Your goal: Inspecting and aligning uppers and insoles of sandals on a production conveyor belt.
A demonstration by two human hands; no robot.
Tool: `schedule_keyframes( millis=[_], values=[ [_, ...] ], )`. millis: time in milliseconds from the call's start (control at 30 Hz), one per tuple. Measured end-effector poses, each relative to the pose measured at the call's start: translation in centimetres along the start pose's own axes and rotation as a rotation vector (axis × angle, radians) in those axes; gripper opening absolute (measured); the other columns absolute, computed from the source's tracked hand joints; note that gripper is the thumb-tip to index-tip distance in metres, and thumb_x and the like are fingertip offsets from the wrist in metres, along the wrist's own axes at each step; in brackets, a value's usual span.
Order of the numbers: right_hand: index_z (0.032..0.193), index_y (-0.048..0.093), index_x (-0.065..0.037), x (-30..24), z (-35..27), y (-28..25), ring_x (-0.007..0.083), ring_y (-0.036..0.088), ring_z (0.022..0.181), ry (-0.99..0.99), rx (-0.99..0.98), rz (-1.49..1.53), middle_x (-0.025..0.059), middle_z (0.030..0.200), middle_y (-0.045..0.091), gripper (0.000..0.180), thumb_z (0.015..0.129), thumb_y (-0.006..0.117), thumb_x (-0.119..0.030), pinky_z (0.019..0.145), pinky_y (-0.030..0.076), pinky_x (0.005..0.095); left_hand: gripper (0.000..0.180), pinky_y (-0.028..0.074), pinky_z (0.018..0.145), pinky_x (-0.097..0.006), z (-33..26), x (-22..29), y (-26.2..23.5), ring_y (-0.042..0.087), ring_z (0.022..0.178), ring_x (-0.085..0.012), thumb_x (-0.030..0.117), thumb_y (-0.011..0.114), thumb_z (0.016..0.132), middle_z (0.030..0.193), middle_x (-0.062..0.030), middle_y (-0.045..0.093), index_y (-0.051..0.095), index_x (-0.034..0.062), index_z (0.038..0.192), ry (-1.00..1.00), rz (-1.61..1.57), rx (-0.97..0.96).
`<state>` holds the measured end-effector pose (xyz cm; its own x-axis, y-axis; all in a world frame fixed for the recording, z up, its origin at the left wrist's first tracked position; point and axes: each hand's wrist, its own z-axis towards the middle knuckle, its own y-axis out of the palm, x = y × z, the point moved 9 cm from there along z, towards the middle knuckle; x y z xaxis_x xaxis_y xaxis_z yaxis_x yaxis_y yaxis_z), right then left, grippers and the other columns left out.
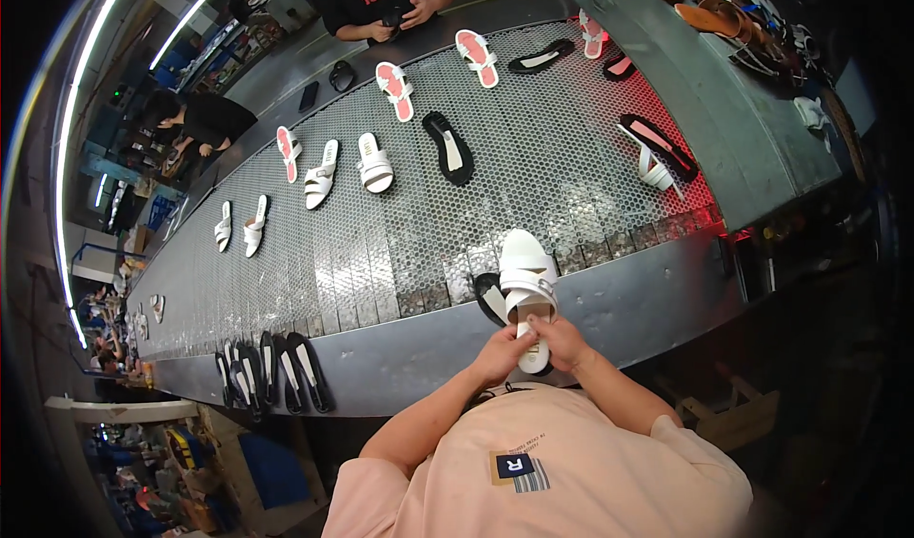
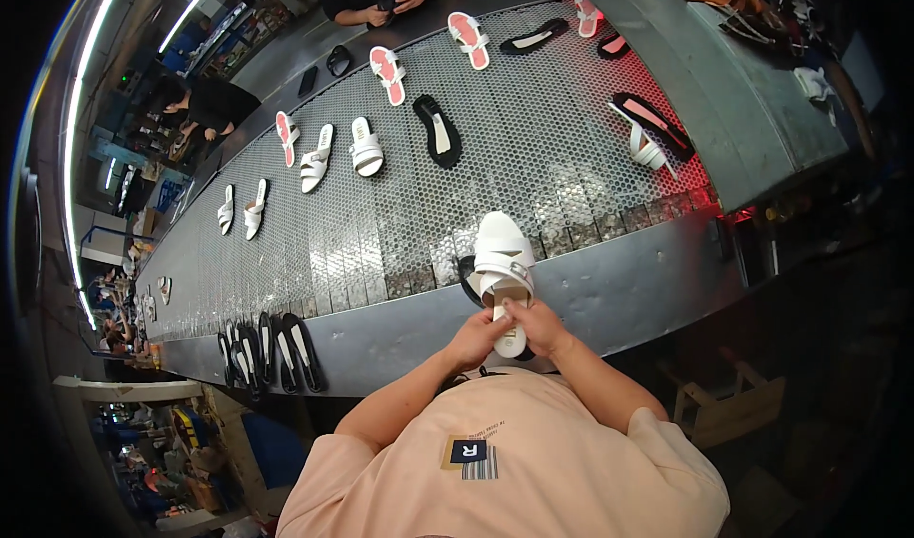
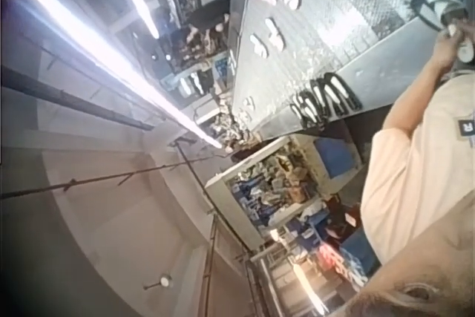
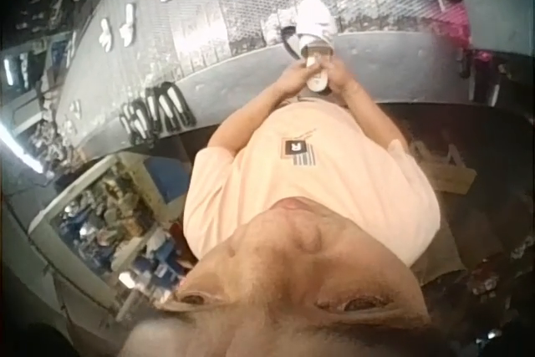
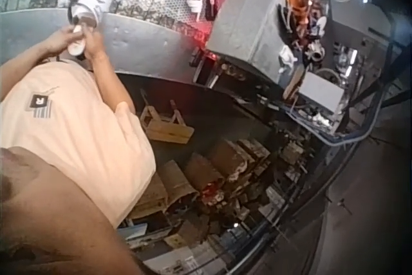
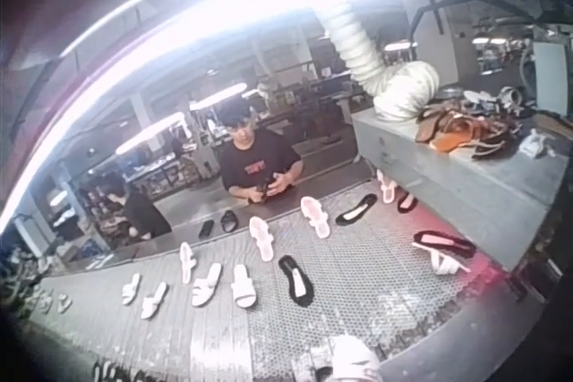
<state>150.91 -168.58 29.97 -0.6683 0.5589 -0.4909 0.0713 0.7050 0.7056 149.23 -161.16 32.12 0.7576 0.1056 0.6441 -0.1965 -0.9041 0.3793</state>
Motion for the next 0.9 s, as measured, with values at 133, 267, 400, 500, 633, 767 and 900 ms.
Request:
schedule_keyframes(
  millis=[133, 267, 400, 500, 633, 767, 900],
  values=[
    [0.116, 0.053, 0.002, -2.3, -1.6, -1.2, 0.0225, 0.065, 0.085, -0.033, 0.091, -0.038, 0.0139, 0.1, 0.064, 0.027, 0.093, 0.047, -0.009, 0.072, 0.053, 0.0328, 0.033, 0.047, 0.082, -0.027, -0.9, 1.7, 1.7, 0.061, 0.091, -0.0138, 0.026, 0.059, 0.091, 0.104, -0.0071, 0.065, 0.06, -0.0003, 0.111, -0.044, 0.621, -0.111],
    [0.118, 0.051, 0.003, -6.5, -3.4, -6.0, 0.0257, 0.067, 0.081, -0.059, 0.159, -0.099, 0.0179, 0.099, 0.065, 0.027, 0.094, 0.045, -0.01, 0.071, 0.055, 0.0348, 0.049, 0.047, 0.083, -0.034, 0.5, 5.8, -5.9, 0.062, 0.094, -0.0262, 0.034, 0.067, 0.08, 0.101, -0.0151, 0.065, 0.059, -0.0023, 0.112, 0.187, 0.899, 0.377],
    [0.119, 0.048, 0.005, -6.9, -6.0, -12.7, 0.0258, 0.067, 0.079, 0.0, 0.259, -0.226, 0.0187, 0.097, 0.064, 0.03, 0.095, 0.043, -0.013, 0.072, 0.056, 0.0364, 0.057, 0.044, 0.091, -0.041, 2.5, 10.3, -10.7, 0.055, 0.108, -0.035, 0.04, 0.068, 0.076, 0.117, -0.0209, 0.057, 0.059, -0.0022, 0.114, 0.454, 1.103, 0.749],
    [0.119, 0.048, 0.004, -5.8, -7.1, -15.3, 0.0245, 0.068, 0.076, 0.115, 0.368, -0.234, 0.0182, 0.096, 0.065, 0.03, 0.096, 0.045, -0.014, 0.068, 0.056, 0.0347, 0.056, 0.041, 0.096, -0.04, 5.1, 10.1, -11.4, 0.05, 0.116, -0.0347, 0.038, 0.068, 0.077, 0.129, -0.0249, 0.047, 0.059, -0.0044, 0.112, 0.298, 1.188, 0.791],
    [0.118, 0.049, 0.005, -6.3, -7.5, -15.2, 0.0254, 0.068, 0.077, 0.107, 0.426, -0.255, 0.0188, 0.096, 0.066, 0.031, 0.095, 0.047, -0.015, 0.069, 0.057, 0.0354, 0.052, 0.046, 0.085, -0.037, 7.8, 7.8, -11.3, 0.058, 0.098, -0.0321, 0.035, 0.068, 0.077, 0.107, -0.0207, 0.059, 0.059, -0.0037, 0.11, 0.168, 1.129, 0.645],
    [0.119, 0.048, 0.006, -6.2, -7.7, -15.7, 0.0246, 0.067, 0.076, 0.148, 0.425, -0.251, 0.018, 0.094, 0.065, 0.031, 0.095, 0.046, -0.014, 0.068, 0.057, 0.0355, 0.037, 0.049, 0.073, -0.032, 7.9, 6.6, -12.3, 0.062, 0.076, -0.0227, 0.026, 0.068, 0.079, 0.083, -0.0111, 0.065, 0.061, -0.0021, 0.102, 0.255, 0.832, 0.64],
    [0.121, 0.047, 0.005, -6.4, -7.9, -15.4, 0.0251, 0.067, 0.077, 0.151, 0.398, -0.248, 0.0179, 0.095, 0.064, 0.032, 0.095, 0.046, -0.014, 0.069, 0.057, 0.0358, 0.028, 0.047, 0.069, -0.029, 7.7, 6.0, -11.5, 0.061, 0.078, -0.0186, 0.023, 0.067, 0.083, 0.087, -0.0071, 0.064, 0.059, 0.0002, 0.097, 0.276, 0.377, 0.62]
  ],
)
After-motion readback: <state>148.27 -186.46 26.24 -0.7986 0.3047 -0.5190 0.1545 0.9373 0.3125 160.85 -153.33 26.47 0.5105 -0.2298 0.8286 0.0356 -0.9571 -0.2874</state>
